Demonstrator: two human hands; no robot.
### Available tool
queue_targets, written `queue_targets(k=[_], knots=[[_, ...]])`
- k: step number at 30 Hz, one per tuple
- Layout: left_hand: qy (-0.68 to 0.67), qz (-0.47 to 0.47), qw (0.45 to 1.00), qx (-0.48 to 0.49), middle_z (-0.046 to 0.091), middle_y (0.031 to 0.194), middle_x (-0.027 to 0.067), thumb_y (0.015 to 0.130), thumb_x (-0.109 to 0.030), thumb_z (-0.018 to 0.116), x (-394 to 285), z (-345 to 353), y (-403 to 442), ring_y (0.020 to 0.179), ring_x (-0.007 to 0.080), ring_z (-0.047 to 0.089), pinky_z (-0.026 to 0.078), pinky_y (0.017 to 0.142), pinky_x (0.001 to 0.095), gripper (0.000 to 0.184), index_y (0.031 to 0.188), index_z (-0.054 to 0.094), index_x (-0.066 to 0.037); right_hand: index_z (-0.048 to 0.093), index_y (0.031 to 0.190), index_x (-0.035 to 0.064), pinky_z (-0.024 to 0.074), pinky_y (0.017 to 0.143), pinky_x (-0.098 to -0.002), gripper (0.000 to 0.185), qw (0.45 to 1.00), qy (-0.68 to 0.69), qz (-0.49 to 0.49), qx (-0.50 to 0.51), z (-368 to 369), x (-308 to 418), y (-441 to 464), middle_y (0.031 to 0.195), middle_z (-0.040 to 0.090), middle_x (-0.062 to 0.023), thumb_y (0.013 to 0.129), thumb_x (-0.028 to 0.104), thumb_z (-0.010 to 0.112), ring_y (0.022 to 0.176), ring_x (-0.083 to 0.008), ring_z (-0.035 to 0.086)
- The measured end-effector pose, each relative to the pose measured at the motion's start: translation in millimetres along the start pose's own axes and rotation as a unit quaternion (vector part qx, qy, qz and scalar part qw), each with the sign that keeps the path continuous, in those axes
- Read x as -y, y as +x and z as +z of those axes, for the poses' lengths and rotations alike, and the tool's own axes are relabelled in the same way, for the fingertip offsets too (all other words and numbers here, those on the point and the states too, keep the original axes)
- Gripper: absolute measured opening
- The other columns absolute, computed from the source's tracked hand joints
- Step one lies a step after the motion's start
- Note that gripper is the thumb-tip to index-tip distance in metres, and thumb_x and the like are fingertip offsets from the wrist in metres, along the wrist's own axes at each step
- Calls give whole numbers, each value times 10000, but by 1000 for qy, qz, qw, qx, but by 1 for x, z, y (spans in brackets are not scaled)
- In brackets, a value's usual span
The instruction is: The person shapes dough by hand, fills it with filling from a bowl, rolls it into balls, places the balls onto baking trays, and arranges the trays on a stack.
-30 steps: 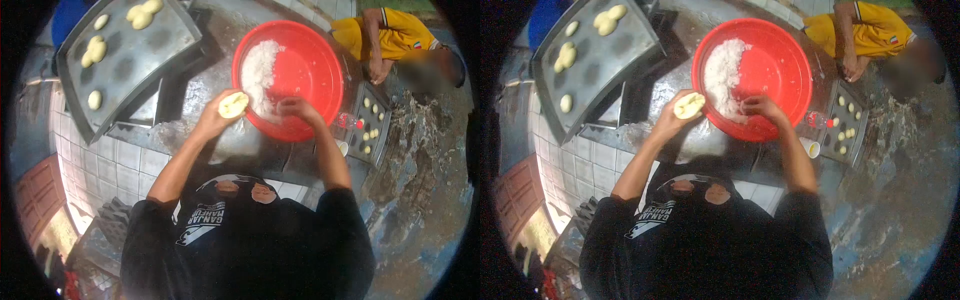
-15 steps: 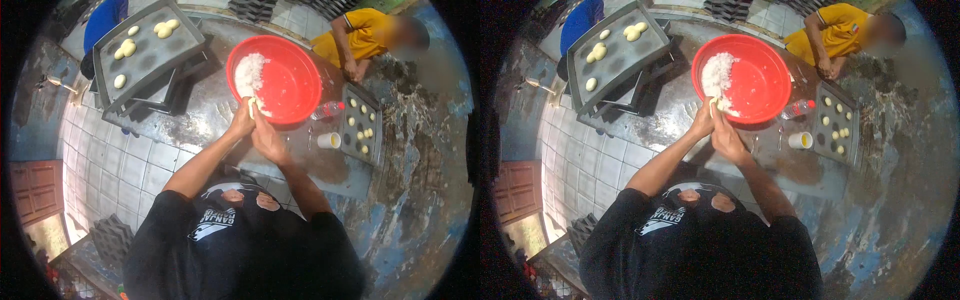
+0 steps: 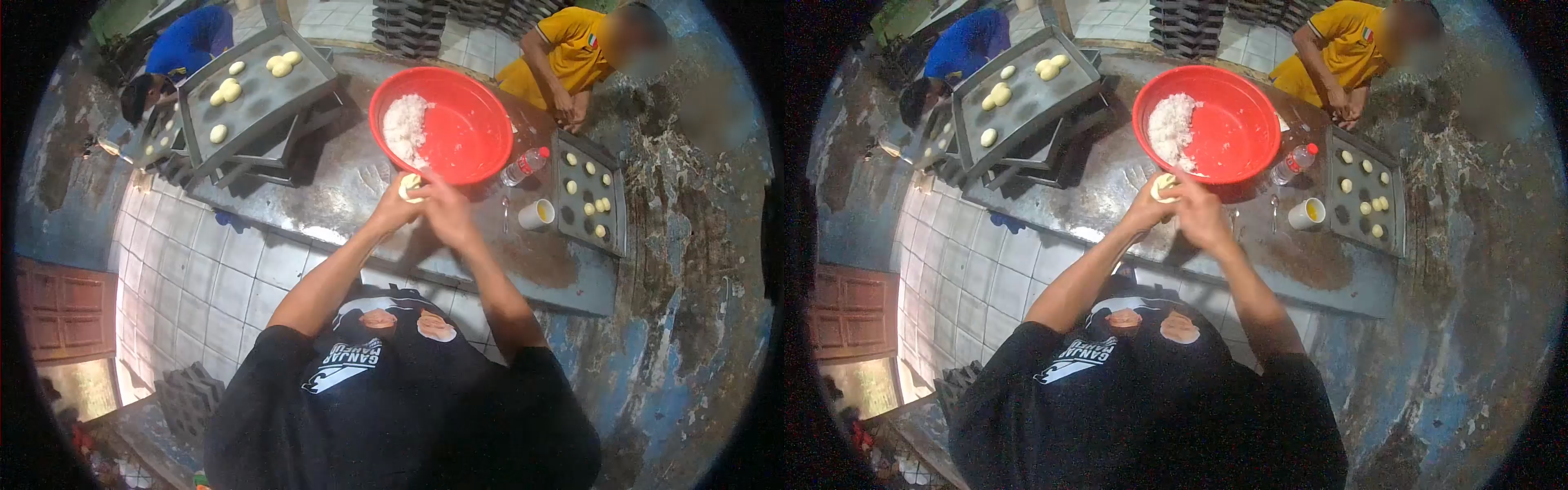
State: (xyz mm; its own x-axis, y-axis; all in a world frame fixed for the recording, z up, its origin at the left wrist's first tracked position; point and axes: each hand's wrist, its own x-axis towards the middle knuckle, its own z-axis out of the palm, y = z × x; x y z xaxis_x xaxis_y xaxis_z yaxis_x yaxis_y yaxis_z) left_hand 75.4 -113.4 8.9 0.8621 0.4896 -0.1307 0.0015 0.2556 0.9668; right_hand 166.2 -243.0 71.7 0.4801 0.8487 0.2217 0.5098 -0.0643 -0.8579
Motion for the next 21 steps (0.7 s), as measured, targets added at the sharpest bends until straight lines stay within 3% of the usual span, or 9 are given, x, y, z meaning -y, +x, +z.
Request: queue_targets(k=[3, 7, 9, 11, 13, 14, 18, 20, 21], knots=[[-161, -73, 984, 32, 626, 883, -14, 830, -85, 819, -37, -4, -20, 648, 94, 566, 449, 542, 253, 467, 1224, 569, -95, 382, 1522, -9, 520, 1003, -378, 604, 986, 154, 34, -52, 0, -19, 13, 1196, 715, -168, 944, 25, 554, 1086, -276, 692], [-140, 6, 990, -34, 720, 1038, 49, 973, -312, 698, -37, -10, -27, 868, 152, 663, 516, 753, 285, 282, 1136, 640, -88, 461, 1439, -15, 516, 988, -387, 563, 996, 8, -11, -89, 36, -8, -3, 1199, 692, -172, 915, 61, 653, 1058, -279, 692], [6, -29, 995, -91, 728, 1131, 93, 1034, -411, 589, -34, -21, -32, 1009, 151, 661, 510, 896, 315, 422, 1206, 669, -34, 570, 1294, -30, 510, 977, -403, 460, 981, -91, -27, -168, 54, -8, 1, 1159, 679, -163, 883, 93, 736, 1042, -267, 683], [76, 127, 980, -136, 719, 1169, 125, 1035, -434, 580, -42, -20, -42, 1055, 146, 646, 501, 952, 337, 557, 1366, 610, 13, 598, 1203, -21, 521, 956, -374, 383, 978, 144, 54, -144, 69, -9, 9, 1167, 676, -140, 874, 83, 763, 1047, -222, 668], [121, 101, 982, -102, 700, 1222, 134, 1024, -442, 600, -54, -33, -53, 1103, 160, 631, 487, 995, 340, 639, 1505, 492, -36, 601, 1209, -21, 535, 924, -323, 382, 841, 507, 109, -152, 81, -9, 19, 1163, 684, -106, 875, 58, 768, 1049, -181, 661], [205, 70, 972, -87, 698, 1228, 122, 1012, -421, 628, -57, -39, -57, 1115, 167, 628, 492, 986, 341, 617, 1500, 508, -62, 614, 1193, -25, 544, 916, -301, 329, 812, 560, 161, -36, 72, -21, 22, 1160, 684, -79, 888, 12, 732, 1046, -165, 658], [306, 85, 947, -47, 711, 1171, 106, 964, -306, 712, -58, -65, -69, 1068, 170, 638, 515, 915, 341, 462, 1348, 636, -60, 641, 1191, -36, 561, 884, -317, 255, 955, 249, 80, 141, 57, -4, 41, 1112, 713, -84, 945, 25, 671, 983, -175, 692], [323, 93, 941, -32, 738, 1050, 97, 966, -294, 698, -60, -85, -71, 994, 169, 653, 516, 876, 331, 331, 1166, 709, -30, 647, 1222, -23, 565, 864, -334, 270, 954, -19, -276, 119, 65, 25, 48, 1016, 738, -96, 970, 74, 662, 948, -215, 713], [321, 91, 942, -39, 738, 1050, 97, 966, -294, 698, -62, -91, -73, 994, 169, 653, 516, 876, 331, 331, 1166, 709, -30, 647, 1222, -23, 565, 864, -334, 270, 952, -17, -279, 126, 79, 36, 49, 1016, 738, -96, 970, 74, 662, 948, -215, 713]])
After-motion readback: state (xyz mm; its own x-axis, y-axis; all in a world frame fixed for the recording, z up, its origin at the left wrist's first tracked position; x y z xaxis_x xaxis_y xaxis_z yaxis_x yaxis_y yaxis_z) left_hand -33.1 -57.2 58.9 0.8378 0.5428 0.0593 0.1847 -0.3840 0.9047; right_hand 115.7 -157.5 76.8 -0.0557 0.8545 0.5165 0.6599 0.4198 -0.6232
